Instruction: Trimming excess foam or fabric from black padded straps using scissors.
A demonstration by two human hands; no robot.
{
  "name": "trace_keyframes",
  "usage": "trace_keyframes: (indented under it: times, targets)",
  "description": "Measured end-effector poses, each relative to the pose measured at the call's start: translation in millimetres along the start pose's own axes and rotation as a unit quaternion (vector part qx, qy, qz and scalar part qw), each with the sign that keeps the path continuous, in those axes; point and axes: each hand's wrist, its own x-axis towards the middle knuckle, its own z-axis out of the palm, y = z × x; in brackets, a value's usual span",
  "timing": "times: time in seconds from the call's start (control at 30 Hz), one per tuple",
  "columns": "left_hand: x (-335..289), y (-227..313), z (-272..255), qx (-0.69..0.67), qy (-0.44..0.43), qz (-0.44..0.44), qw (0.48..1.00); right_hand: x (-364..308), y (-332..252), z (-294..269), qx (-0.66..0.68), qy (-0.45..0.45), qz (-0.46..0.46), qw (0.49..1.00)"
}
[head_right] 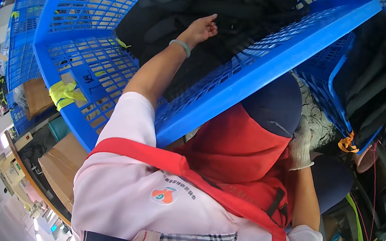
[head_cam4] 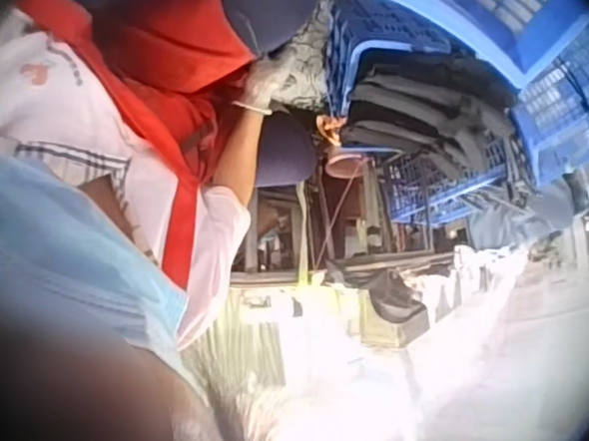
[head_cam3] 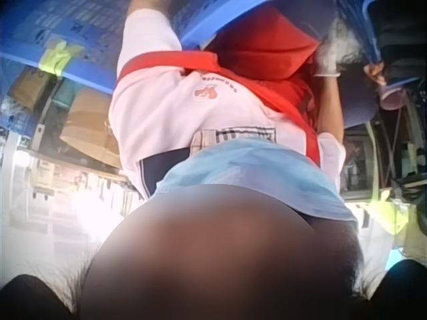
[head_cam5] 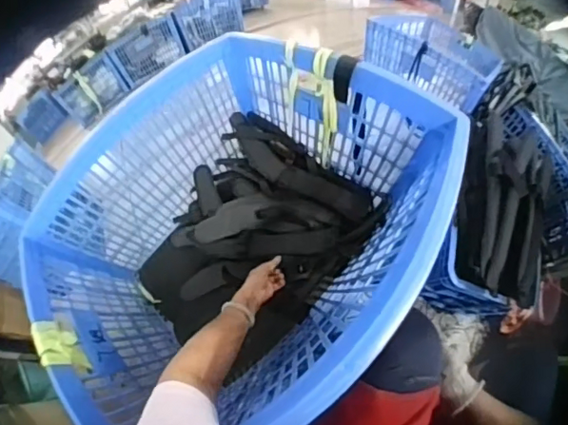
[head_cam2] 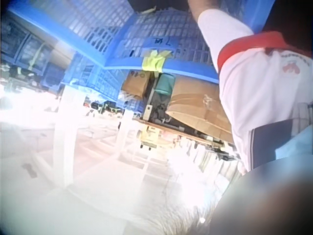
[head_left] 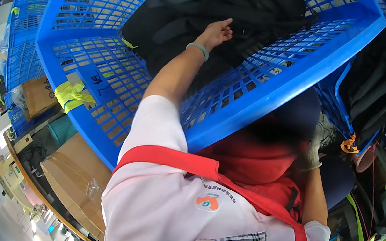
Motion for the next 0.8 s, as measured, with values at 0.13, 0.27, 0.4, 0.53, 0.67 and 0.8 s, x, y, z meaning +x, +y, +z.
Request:
trace_keyframes:
  times: [0.13, 0.27, 0.4, 0.53, 0.67, 0.8]
  targets:
    - [-89, -1, 64, -0.069, -0.167, -0.114, 0.977, -1, -37, -13, -0.208, 0.018, -0.004, 0.978]
    - [-197, 9, 97, -0.074, -0.253, -0.123, 0.957, 0, -55, -12, -0.076, 0.054, -0.061, 0.994]
    - [-260, 23, 102, -0.08, -0.235, -0.116, 0.962, -2, -56, -12, -0.097, 0.037, -0.034, 0.994]
    - [-292, 28, 102, -0.109, -0.313, -0.085, 0.94, -9, -54, -14, -0.122, 0.029, 0.006, 0.992]
    - [-312, 30, 105, -0.13, -0.278, -0.076, 0.949, -19, -57, -17, -0.017, 0.107, -0.01, 0.994]
    - [-365, 31, 122, -0.141, -0.374, -0.119, 0.909, -41, -82, -24, -0.121, 0.15, -0.043, 0.98]
